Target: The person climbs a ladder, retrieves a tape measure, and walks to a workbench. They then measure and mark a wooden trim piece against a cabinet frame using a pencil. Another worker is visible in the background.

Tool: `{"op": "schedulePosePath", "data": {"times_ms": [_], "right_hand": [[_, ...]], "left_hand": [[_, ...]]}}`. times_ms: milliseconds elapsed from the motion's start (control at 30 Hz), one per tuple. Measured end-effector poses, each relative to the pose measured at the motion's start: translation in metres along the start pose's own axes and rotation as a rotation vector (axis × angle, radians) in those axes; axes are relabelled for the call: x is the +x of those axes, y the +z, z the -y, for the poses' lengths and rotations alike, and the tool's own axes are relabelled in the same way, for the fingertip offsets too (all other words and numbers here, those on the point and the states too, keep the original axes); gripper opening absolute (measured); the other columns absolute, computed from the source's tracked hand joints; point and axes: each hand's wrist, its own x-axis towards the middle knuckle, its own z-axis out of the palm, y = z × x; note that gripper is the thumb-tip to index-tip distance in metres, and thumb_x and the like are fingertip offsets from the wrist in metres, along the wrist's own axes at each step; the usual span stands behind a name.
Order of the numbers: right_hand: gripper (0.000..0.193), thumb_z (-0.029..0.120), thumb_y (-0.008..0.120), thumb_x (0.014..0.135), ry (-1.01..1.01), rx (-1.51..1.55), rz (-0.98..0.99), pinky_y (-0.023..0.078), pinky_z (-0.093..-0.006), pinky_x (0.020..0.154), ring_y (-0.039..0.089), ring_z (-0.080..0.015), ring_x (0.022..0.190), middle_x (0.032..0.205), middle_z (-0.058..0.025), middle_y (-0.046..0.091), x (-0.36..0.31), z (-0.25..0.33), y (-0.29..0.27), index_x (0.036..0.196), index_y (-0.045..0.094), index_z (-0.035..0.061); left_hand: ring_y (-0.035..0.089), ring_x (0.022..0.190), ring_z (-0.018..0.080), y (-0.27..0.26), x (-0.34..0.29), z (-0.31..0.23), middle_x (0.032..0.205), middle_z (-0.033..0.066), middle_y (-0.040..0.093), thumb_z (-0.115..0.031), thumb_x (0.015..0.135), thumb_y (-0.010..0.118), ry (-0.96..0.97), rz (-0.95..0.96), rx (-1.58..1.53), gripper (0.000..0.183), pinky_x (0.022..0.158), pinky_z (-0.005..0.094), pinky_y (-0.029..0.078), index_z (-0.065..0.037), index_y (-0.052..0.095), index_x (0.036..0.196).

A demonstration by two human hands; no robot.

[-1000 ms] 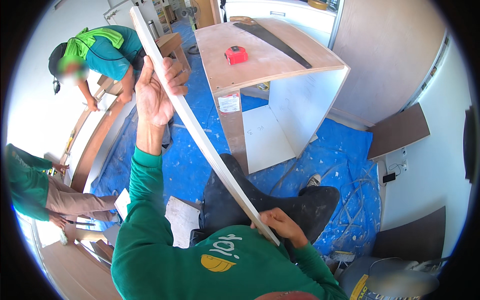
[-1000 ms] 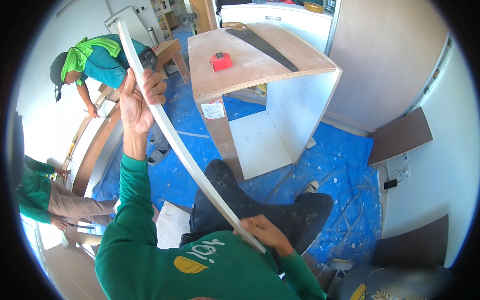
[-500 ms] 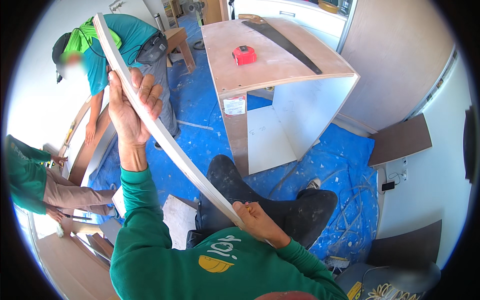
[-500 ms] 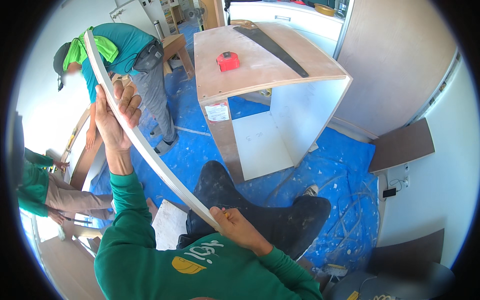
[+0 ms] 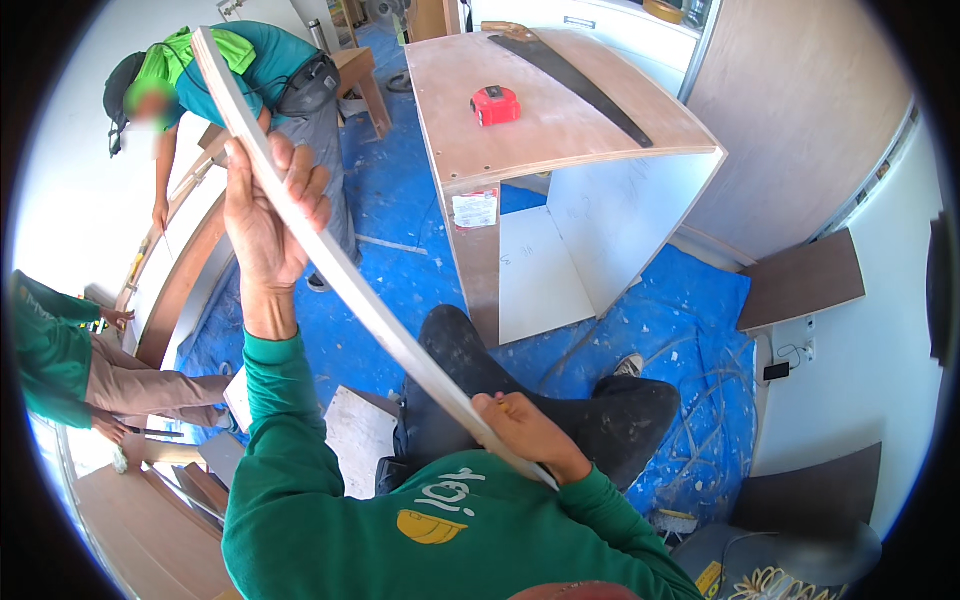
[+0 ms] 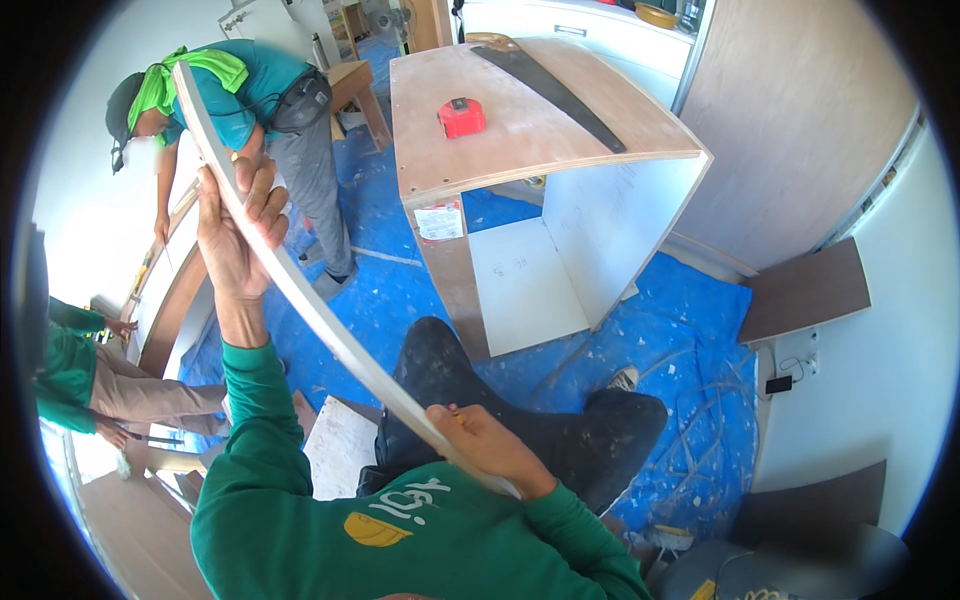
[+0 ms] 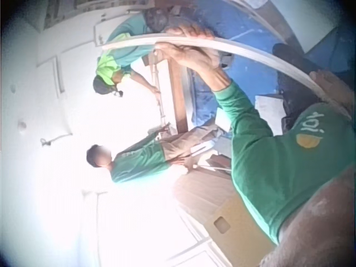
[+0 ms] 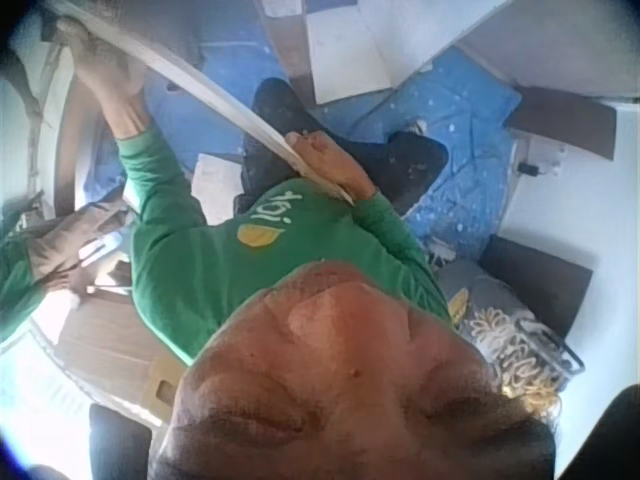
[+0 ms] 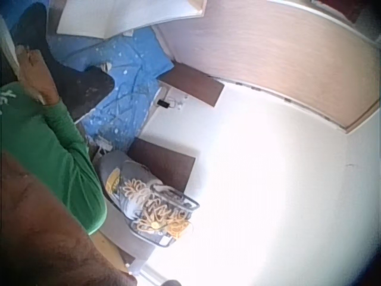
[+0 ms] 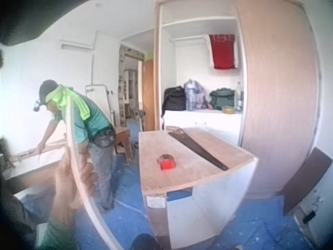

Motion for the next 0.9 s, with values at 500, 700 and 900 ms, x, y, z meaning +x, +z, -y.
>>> {"op": "schedulePosePath", "data": {"times_ms": [500, 700, 900], "right_hand": [[0.020, 0.014, 0.069, 0.104, -0.508, -0.622, -0.763, 0.052, -0.0402, 0.076, 0.067, -0.0267, 0.084, 0.089, -0.0151, 0.072, 0.030, -0.045, -0.165, 0.096, 0.075, -0.0031], [0.045, 0.038, 0.056, 0.113, -0.385, -0.407, -1.274, 0.049, -0.0347, 0.078, 0.063, -0.0224, 0.085, 0.096, -0.0101, 0.071, -0.018, -0.140, -0.282, 0.101, 0.076, -0.0009], [0.068, 0.057, 0.050, 0.114, 0.056, -0.368, -1.356, 0.049, -0.0442, 0.072, 0.063, -0.0267, 0.077, 0.087, -0.0144, 0.070, -0.074, -0.150, -0.306, 0.102, 0.074, -0.0056]], "left_hand": [[0.067, 0.111, 0.0218, 0.040, -0.062, 0.071, 0.116, 0.0074, 0.068, -0.022, 0.103, 0.078, -0.175, 0.459, 0.612, 0.026, 0.098, 0.0388, 0.053, -0.004, 0.071, 0.120], [0.064, 0.113, 0.0282, 0.006, -0.115, 0.212, 0.114, 0.0115, 0.062, -0.021, 0.101, 0.080, -0.399, 0.623, 0.627, 0.030, 0.100, 0.0412, 0.051, -0.001, 0.070, 0.121], [0.062, 0.112, 0.0319, -0.049, -0.150, 0.317, 0.113, 0.0144, 0.059, -0.025, 0.099, 0.080, -0.509, 0.797, 0.769, 0.032, 0.095, 0.0443, 0.050, 0.000, 0.071, 0.118]]}}
